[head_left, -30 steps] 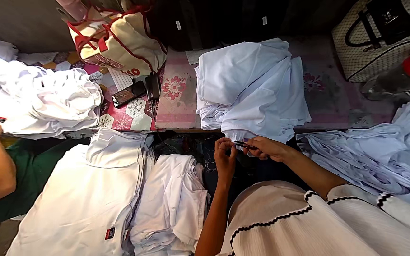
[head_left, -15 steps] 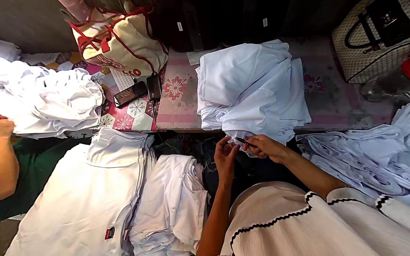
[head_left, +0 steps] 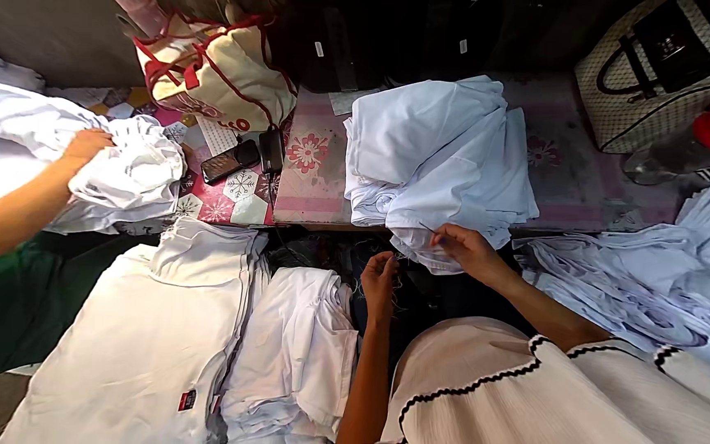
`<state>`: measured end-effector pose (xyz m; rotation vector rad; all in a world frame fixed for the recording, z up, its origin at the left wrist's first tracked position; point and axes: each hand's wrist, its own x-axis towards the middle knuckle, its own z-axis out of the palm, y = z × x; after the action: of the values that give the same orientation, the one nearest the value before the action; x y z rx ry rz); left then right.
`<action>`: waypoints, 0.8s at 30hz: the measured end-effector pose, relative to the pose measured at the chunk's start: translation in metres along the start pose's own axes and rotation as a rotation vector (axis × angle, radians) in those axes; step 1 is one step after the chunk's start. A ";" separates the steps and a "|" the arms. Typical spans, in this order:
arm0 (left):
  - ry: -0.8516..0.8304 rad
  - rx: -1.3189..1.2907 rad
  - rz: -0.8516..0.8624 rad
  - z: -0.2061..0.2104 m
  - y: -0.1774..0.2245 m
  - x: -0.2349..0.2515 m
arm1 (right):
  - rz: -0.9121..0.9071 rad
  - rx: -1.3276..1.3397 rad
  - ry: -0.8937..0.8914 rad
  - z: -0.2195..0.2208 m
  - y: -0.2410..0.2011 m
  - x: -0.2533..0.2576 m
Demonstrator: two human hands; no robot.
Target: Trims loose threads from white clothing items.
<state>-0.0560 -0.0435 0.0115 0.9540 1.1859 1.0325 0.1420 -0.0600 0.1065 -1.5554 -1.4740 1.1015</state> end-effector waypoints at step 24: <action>0.037 0.565 0.706 0.017 -0.002 -0.002 | 0.261 0.195 -0.060 -0.044 -0.016 -0.034</action>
<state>-0.0393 -0.0469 0.0129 1.8948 1.2210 1.2816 0.1772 -0.0897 0.1415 -1.6182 -1.1828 1.4086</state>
